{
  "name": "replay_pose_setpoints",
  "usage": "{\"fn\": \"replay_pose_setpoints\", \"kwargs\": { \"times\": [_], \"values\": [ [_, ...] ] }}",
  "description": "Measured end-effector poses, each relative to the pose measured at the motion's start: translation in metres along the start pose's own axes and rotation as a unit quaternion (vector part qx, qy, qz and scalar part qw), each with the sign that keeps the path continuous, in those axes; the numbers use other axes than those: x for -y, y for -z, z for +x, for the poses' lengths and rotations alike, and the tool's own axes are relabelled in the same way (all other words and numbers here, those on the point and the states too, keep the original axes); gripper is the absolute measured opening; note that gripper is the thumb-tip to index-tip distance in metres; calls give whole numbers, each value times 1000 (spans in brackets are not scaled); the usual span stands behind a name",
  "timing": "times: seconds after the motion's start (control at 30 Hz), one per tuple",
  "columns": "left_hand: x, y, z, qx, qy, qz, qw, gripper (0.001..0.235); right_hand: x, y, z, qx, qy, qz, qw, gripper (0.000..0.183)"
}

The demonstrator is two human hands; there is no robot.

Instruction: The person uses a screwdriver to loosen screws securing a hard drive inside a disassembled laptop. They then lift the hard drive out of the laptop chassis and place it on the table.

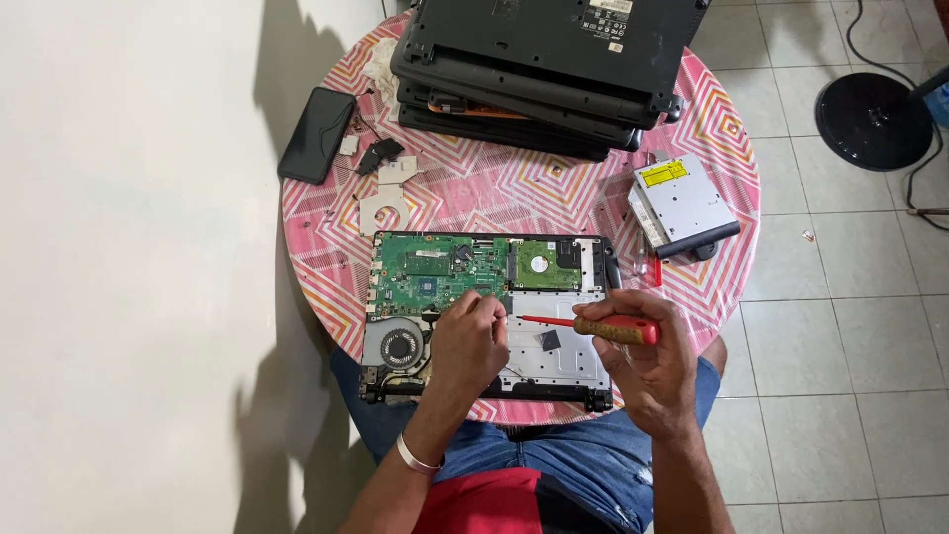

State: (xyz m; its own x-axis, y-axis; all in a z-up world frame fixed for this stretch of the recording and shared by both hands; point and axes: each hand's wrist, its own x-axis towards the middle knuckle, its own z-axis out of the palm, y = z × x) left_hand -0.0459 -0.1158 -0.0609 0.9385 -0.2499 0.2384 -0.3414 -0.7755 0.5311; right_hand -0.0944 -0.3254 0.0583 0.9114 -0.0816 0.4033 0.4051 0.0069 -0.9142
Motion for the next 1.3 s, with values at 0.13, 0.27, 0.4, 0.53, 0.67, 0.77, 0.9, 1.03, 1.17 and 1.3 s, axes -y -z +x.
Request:
{"fn": "replay_pose_setpoints", "kwargs": {
  "times": [0.13,0.27,0.4,0.53,0.67,0.77,0.9,1.03,1.17,1.3],
  "values": [
    [-1,-7,3,29,34,-14,999,8,-20,11,-9,-8,-7,0,1000,47],
    [-1,-15,5,62,26,55,996,8,-29,21,-11,-28,-18,18,999,51],
    [-24,12,15,152,58,83,983,25,-39,28,-13,-107,-30,38,993,51],
    [-26,18,16,170,34,102,979,28,-68,50,-22,-154,-41,90,983,50],
    [-21,10,15,186,0,124,975,32,-95,63,-30,-195,-45,118,973,48],
    [-22,10,13,192,-35,174,965,28,-110,66,-34,-214,-48,127,967,48],
    [-19,1,14,197,-65,247,947,22,-109,66,-32,-226,-51,132,964,47],
    [-31,32,20,233,-76,235,941,22,-106,65,-30,-233,-53,138,961,48],
    [-24,29,23,261,-29,119,957,33,-107,65,-29,-222,-49,132,965,48],
    [-12,9,23,260,-33,135,956,38,-108,66,-30,-216,-49,127,967,49]
  ]
}}
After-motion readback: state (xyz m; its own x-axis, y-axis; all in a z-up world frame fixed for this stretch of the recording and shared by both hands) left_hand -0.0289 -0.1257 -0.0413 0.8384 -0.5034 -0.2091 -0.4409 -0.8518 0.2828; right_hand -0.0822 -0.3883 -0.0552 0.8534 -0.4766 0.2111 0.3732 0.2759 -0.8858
